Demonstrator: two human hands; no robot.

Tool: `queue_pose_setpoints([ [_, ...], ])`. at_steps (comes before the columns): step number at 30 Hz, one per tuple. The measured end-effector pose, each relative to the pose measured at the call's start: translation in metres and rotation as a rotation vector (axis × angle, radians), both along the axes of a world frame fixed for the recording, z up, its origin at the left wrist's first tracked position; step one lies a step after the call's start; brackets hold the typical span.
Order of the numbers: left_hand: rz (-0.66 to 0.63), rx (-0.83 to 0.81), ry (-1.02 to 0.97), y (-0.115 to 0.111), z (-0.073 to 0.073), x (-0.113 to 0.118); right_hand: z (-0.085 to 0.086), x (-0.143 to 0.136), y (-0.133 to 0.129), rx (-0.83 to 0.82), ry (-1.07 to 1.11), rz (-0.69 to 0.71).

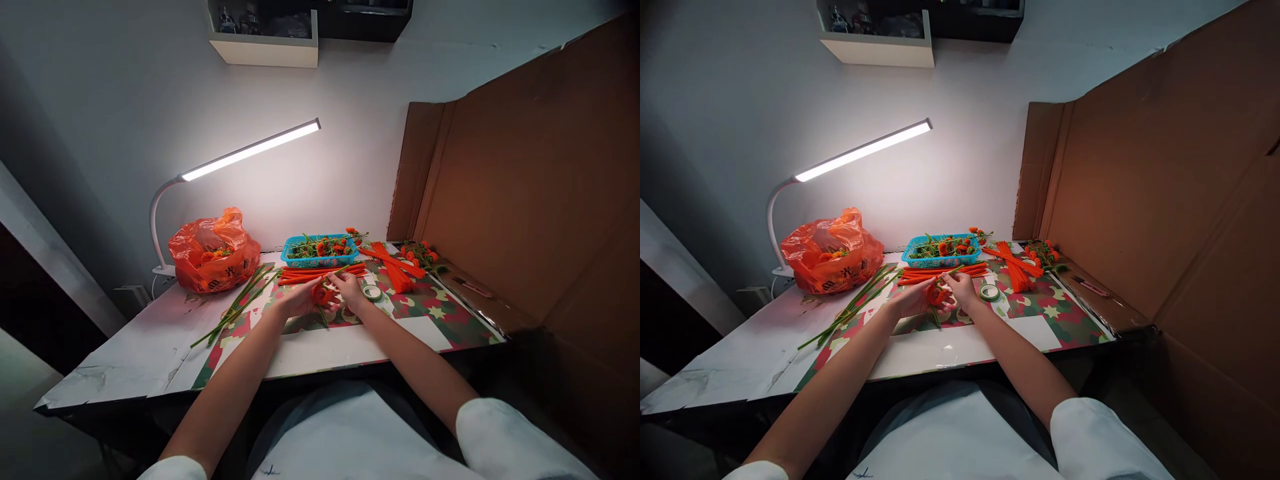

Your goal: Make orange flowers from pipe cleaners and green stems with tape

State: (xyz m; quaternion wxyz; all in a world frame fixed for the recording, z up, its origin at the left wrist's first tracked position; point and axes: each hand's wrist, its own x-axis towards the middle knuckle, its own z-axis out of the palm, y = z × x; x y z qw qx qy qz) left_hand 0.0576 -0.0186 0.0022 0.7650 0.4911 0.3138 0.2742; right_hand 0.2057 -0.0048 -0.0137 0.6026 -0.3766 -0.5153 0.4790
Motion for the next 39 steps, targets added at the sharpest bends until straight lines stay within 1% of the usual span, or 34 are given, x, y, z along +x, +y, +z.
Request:
queue_pose_setpoints([
  [2,-0.004,-0.014,-0.033,-0.001,0.001,0.002,0.000,-0.001,0.000,-0.026,0.025,0.080],
  [5,0.043,-0.018,-0.086,0.001,-0.001,0.001,-0.002,0.000,0.001,-0.052,0.053,0.228],
  [7,0.055,-0.027,-0.092,0.003,-0.003,0.000,-0.004,0.001,0.003,-0.027,0.051,0.268],
  [9,0.058,-0.031,-0.085,0.004,-0.005,0.001,-0.006,0.002,0.006,0.001,0.034,0.206],
  [12,0.061,-0.041,-0.075,0.004,-0.006,0.002,-0.008,0.003,0.011,0.027,-0.016,0.058],
  [17,0.042,-0.065,-0.057,0.005,-0.009,0.003,-0.007,0.008,0.017,-0.011,-0.052,-0.065],
  [22,-0.001,-0.057,-0.060,0.006,-0.010,0.002,-0.004,0.015,0.021,-0.015,-0.037,-0.098],
  [27,-0.008,-0.061,-0.027,0.002,-0.005,0.004,-0.003,0.022,0.025,-0.024,-0.033,-0.144],
  [31,-0.016,-0.085,-0.001,-0.001,-0.001,0.006,-0.002,0.027,0.030,0.004,-0.018,-0.182],
  [39,-0.048,-0.091,0.000,-0.002,-0.001,0.006,-0.003,0.034,0.036,-0.030,0.006,-0.217],
])
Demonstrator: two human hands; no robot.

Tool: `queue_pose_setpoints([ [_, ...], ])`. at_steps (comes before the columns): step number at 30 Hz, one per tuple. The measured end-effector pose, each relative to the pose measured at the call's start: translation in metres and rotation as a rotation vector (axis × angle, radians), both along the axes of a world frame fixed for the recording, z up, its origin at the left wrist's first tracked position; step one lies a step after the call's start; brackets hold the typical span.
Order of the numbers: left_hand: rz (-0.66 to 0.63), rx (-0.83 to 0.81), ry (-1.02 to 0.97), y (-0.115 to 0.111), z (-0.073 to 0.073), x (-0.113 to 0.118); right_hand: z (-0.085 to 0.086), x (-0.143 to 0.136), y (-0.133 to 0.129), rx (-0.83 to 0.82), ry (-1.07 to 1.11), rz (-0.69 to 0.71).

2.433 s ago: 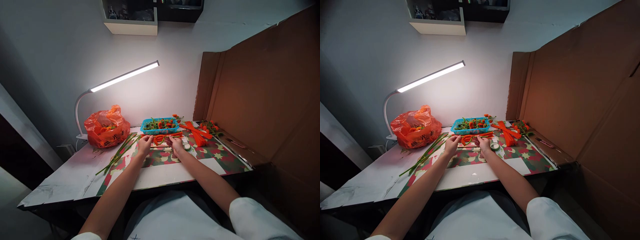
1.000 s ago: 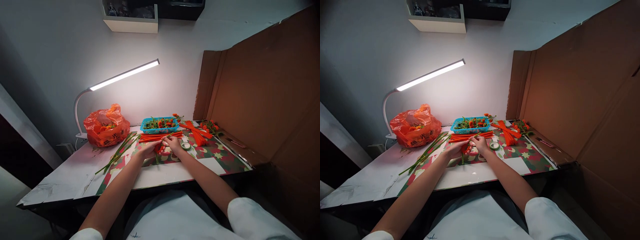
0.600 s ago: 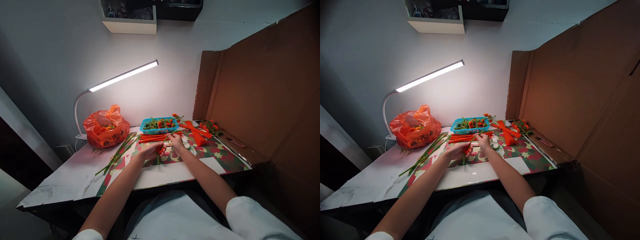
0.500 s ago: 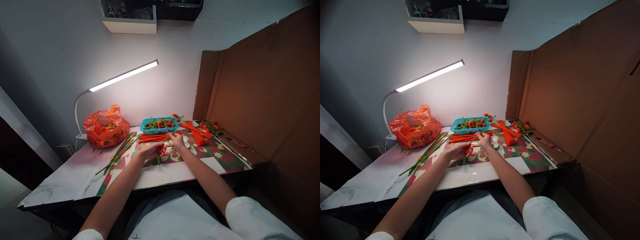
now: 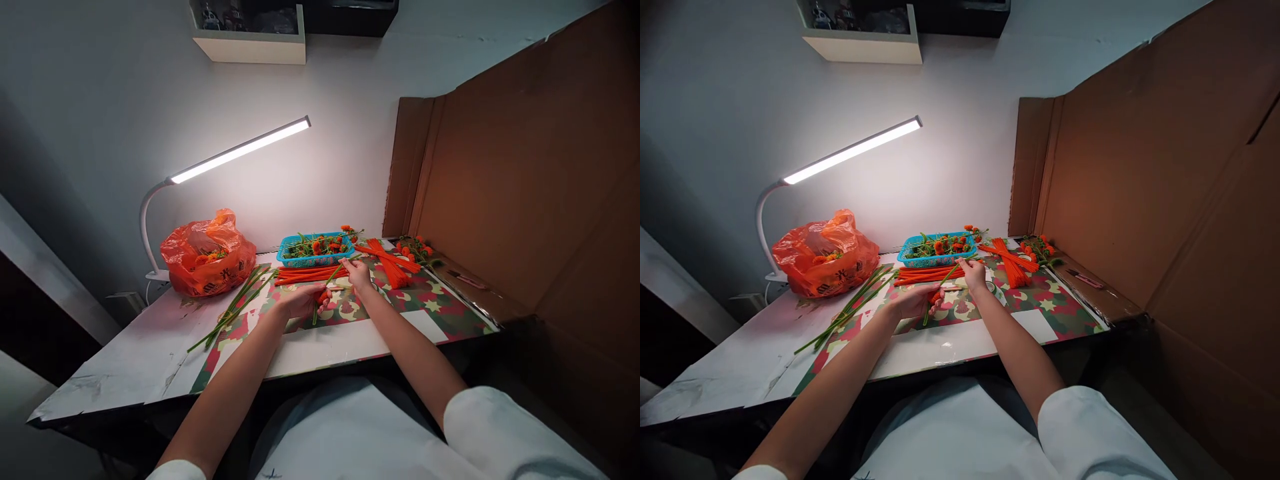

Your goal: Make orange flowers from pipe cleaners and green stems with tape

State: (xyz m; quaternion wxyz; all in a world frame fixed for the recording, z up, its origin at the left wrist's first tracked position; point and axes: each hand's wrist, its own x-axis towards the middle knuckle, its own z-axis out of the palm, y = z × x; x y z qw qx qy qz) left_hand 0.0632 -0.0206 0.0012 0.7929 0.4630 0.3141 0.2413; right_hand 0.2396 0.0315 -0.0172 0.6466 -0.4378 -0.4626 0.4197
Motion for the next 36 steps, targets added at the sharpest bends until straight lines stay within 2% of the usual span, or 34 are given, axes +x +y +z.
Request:
queue_pose_setpoints([
  [3,0.098,0.058,-0.044,0.002,-0.004,0.001,0.001,0.000,-0.002,-0.008,0.036,0.027],
  [8,0.533,0.299,-0.150,0.013,-0.013,0.003,0.000,-0.015,-0.016,-0.025,0.078,0.205],
  [10,0.642,0.371,-0.181,0.016,-0.014,0.003,-0.004,-0.026,-0.022,0.025,0.057,0.319],
  [12,0.656,0.402,-0.178,0.016,-0.014,0.002,-0.009,-0.036,-0.027,0.085,0.010,0.381],
  [15,0.627,0.407,-0.134,0.013,-0.013,0.003,-0.011,-0.042,-0.031,0.103,-0.036,0.332],
  [19,0.699,0.428,-0.101,0.010,-0.013,0.002,-0.008,-0.038,-0.032,0.155,-0.013,0.269],
  [25,0.725,0.464,-0.008,0.010,-0.014,0.001,-0.008,-0.033,-0.030,0.200,-0.130,0.246],
  [36,0.710,0.680,0.108,0.007,-0.015,0.001,-0.008,-0.032,-0.030,0.135,-0.155,0.282],
])
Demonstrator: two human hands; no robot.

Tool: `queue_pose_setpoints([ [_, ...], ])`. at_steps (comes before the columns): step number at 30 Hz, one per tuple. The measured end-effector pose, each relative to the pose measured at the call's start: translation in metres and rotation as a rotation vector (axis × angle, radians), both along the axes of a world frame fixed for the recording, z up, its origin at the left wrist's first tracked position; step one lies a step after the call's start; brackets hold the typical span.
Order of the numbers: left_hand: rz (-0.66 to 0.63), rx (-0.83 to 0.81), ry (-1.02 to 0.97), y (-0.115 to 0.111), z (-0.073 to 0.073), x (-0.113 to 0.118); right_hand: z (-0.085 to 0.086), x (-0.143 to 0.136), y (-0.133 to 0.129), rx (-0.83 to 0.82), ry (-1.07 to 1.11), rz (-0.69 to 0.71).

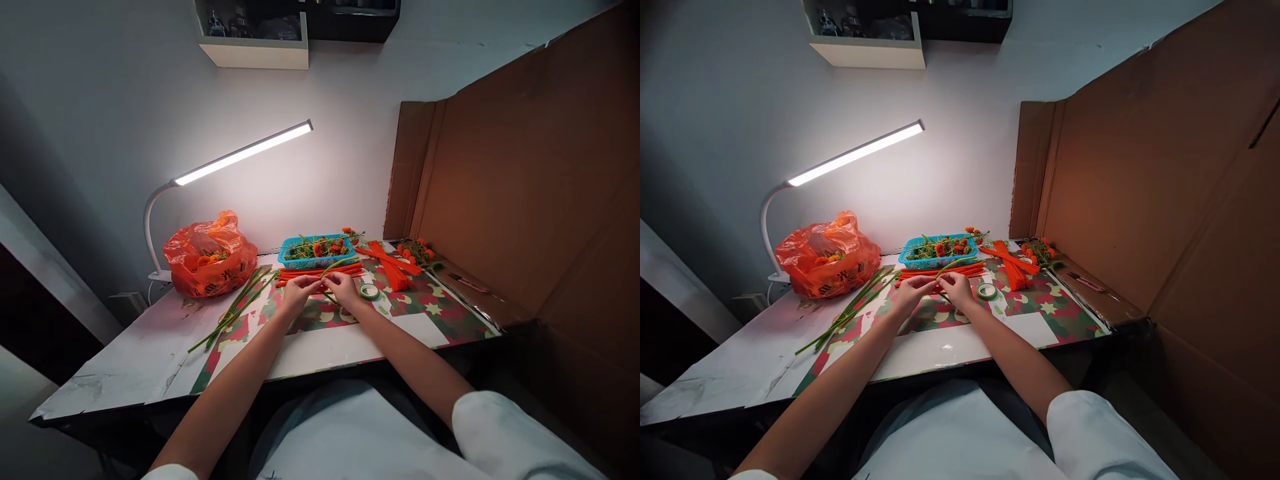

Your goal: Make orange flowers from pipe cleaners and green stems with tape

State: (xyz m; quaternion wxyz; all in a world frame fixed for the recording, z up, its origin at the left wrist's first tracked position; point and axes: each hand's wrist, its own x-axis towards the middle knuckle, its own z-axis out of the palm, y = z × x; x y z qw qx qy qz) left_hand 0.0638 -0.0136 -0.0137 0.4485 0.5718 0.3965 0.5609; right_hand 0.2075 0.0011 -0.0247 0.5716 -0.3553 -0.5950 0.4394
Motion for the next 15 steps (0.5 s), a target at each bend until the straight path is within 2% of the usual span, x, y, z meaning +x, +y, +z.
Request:
queue_pose_setpoints([
  [5,0.034,0.071,0.125,0.0038,-0.0055,-0.0029,-0.0028,0.0020,0.0034,-0.001,-0.054,-0.001],
  [9,0.058,0.091,0.111,0.0046,-0.0071,-0.0023,-0.0062,0.0017,0.0069,0.023,-0.078,-0.019],
  [15,0.004,-0.028,0.060,0.0024,-0.0052,0.0005,-0.0051,0.0009,0.0072,0.003,-0.045,-0.002],
])
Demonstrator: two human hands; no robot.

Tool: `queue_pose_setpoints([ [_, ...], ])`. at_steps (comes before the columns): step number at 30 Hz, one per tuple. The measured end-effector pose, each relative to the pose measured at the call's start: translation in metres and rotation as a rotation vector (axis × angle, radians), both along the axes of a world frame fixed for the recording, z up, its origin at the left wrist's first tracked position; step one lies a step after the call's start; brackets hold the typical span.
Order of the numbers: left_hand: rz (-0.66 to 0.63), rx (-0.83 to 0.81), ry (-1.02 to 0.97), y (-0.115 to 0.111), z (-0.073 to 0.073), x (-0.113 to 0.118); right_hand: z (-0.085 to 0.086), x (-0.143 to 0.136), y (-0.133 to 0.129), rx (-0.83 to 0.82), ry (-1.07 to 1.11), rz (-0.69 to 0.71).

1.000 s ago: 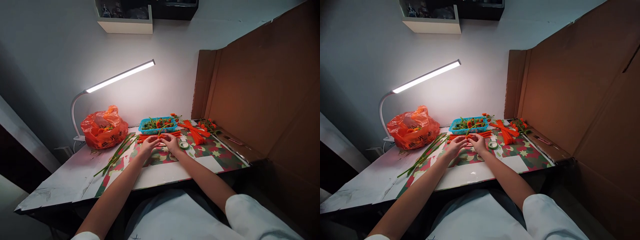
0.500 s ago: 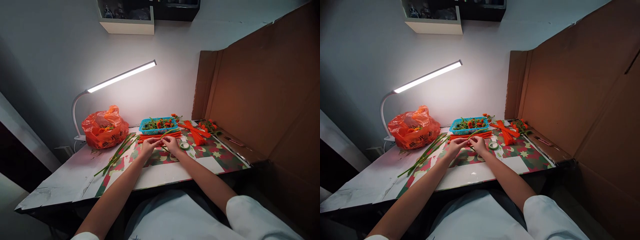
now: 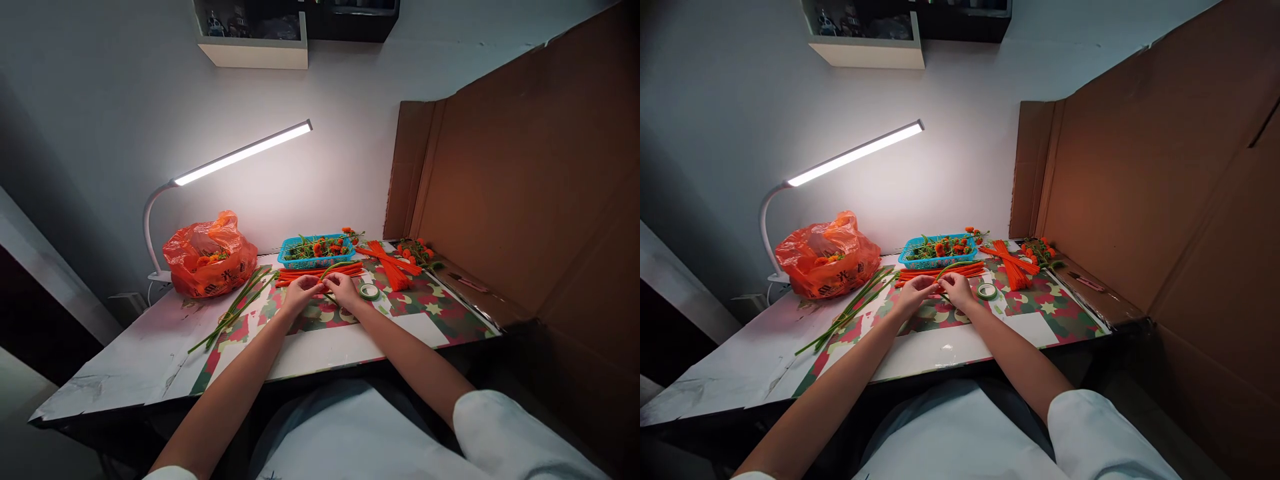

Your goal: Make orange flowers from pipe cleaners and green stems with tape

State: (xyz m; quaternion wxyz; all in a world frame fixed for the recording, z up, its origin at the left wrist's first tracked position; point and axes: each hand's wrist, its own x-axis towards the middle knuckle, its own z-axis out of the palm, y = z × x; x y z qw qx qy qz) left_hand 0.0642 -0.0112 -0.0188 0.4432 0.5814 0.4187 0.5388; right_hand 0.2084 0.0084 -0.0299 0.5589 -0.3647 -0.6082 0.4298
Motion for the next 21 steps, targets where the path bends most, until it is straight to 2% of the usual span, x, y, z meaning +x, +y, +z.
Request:
queue_pose_setpoints([
  [9,-0.038,-0.026,0.027,-0.004,0.006,-0.001,0.003,0.000,-0.003,-0.083,0.126,0.049],
  [17,-0.150,-0.058,0.077,-0.010,0.011,0.005,0.004,-0.004,-0.004,-0.218,0.246,0.132],
  [21,-0.160,-0.083,0.083,-0.010,0.011,0.007,0.001,-0.009,-0.002,-0.181,0.295,0.157],
])
